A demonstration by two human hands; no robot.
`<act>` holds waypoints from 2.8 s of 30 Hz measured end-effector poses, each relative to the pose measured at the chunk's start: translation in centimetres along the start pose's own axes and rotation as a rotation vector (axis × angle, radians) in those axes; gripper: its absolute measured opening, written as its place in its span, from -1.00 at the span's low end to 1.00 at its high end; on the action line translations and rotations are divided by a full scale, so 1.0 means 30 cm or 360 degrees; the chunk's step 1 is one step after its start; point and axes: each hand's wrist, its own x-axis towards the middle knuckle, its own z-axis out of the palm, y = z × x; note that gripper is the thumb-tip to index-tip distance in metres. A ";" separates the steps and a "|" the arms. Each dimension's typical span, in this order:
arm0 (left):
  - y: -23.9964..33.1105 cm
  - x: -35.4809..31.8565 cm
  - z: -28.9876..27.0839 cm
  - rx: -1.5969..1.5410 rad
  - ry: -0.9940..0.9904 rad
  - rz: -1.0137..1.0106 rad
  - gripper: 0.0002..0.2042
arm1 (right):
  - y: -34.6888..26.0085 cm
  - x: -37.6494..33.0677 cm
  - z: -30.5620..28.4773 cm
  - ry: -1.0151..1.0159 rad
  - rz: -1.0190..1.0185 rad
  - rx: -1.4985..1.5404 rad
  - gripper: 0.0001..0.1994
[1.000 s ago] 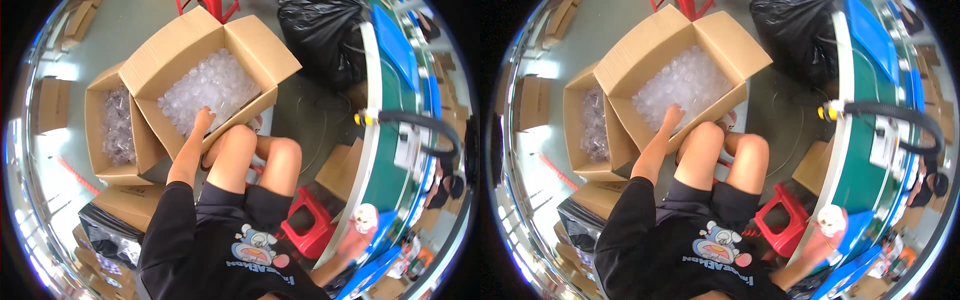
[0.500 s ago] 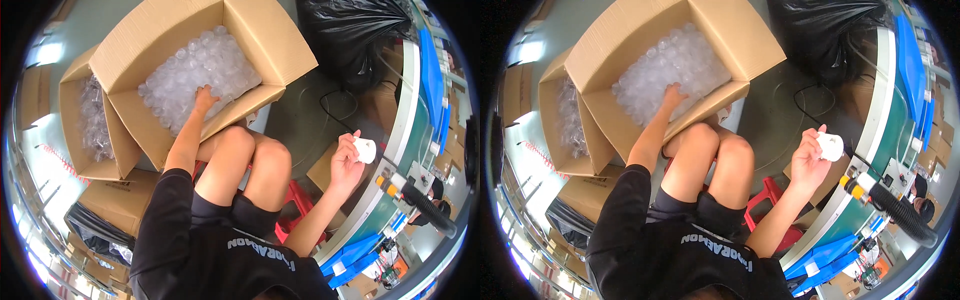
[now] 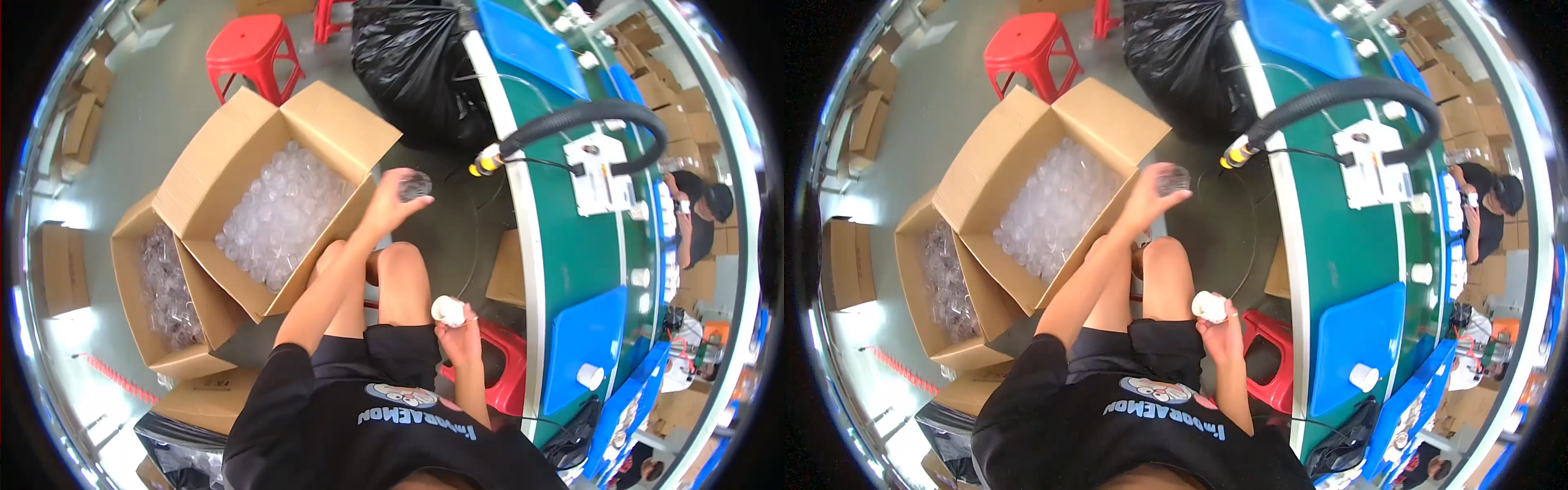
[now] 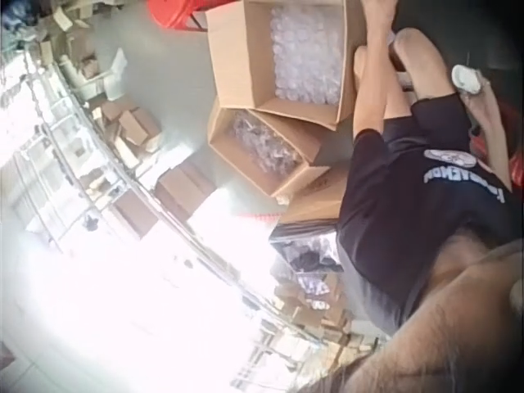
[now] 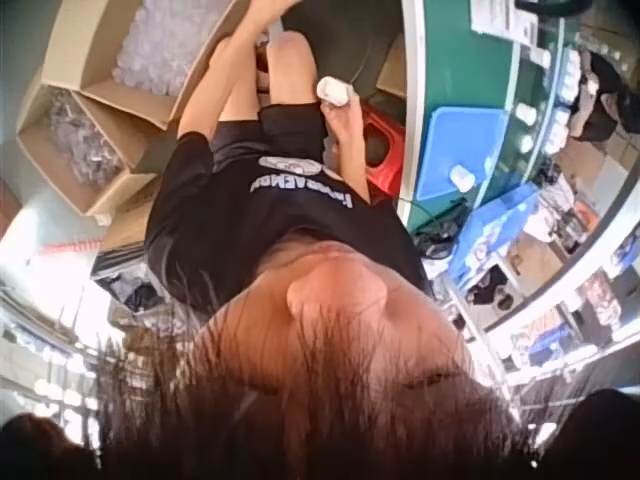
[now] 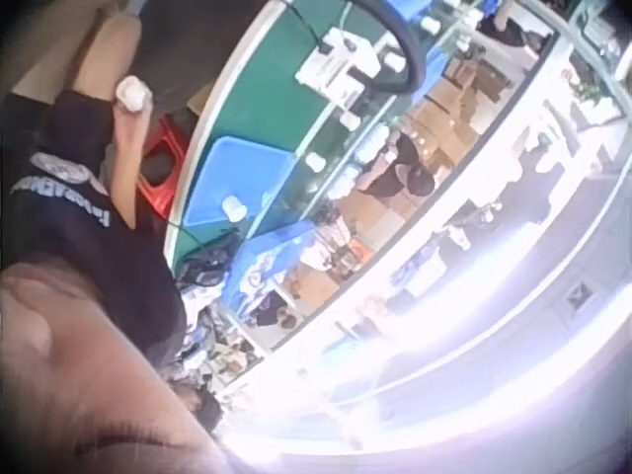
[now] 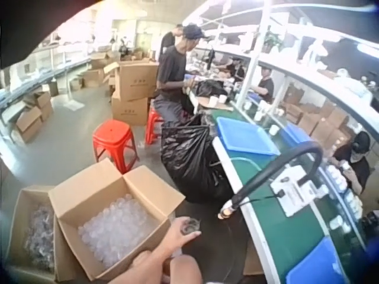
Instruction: The person assembles small electronic components by fitting a white cylindrical component into a transparent plastic shell by hand.
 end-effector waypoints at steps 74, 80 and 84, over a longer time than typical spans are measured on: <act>0.463 -0.898 -0.255 -0.0647 -0.0591 -0.0820 -0.49 | 0.032 -0.339 0.365 -0.1330 -0.0060 -0.1684 -0.67; 0.538 -0.906 -0.225 -0.0855 -0.0496 -0.0904 -0.44 | 0.038 -0.353 0.327 -0.1463 -0.0468 -0.1730 -0.63; 0.559 -0.910 -0.219 -0.0953 -0.0499 -0.0965 -0.44 | 0.047 -0.379 0.328 -0.1413 -0.0765 -0.1752 -0.68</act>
